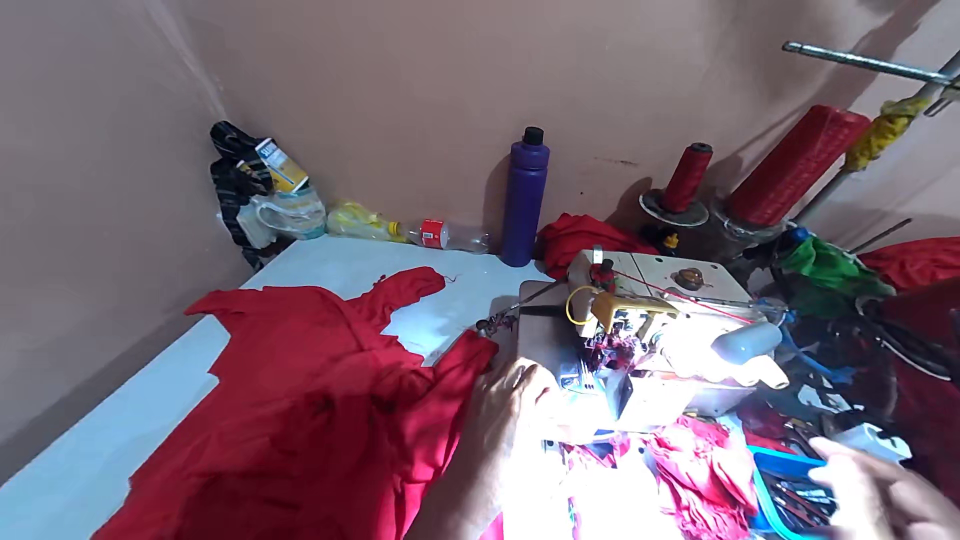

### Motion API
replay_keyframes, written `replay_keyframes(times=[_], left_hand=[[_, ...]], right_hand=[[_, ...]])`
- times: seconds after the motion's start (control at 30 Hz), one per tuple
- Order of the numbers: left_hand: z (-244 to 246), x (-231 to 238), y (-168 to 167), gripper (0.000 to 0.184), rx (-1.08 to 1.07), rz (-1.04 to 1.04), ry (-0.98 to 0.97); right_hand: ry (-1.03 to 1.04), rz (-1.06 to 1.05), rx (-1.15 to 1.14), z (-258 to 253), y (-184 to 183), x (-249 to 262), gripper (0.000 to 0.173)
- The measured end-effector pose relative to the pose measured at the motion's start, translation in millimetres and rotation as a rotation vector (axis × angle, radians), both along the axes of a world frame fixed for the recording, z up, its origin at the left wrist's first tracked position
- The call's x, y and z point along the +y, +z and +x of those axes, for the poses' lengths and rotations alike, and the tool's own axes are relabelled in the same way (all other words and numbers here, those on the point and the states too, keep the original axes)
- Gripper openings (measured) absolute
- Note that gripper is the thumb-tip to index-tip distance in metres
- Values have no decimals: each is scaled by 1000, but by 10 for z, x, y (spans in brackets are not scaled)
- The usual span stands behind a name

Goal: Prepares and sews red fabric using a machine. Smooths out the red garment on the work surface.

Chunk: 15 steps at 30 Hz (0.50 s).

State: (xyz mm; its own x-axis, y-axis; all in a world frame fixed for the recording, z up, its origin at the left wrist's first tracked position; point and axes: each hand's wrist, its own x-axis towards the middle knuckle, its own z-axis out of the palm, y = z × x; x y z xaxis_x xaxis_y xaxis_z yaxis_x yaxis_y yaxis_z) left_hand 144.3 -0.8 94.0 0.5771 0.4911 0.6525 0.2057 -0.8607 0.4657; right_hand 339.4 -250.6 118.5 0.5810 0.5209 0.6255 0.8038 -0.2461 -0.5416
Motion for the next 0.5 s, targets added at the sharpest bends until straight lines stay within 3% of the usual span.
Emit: replay_keyframes(times=[0.1,0.2,0.33,0.4,0.5], left_hand=[[-118,6,-69,15,-52,20,68],[-208,22,-84,15,-82,13,124],[-356,-148,-7,17,-109,-165,-115],[-433,-236,31,18,-74,-157,-138],[-532,-292,57,17,59,46,-11]], right_hand=[[295,134,35,-547,-146,390,20],[447,192,33,-875,-269,863,20],[663,196,6,-959,-323,1272,31],[675,161,13,-1029,-267,1311,28],[557,41,-74,-1120,-171,1255,19]])
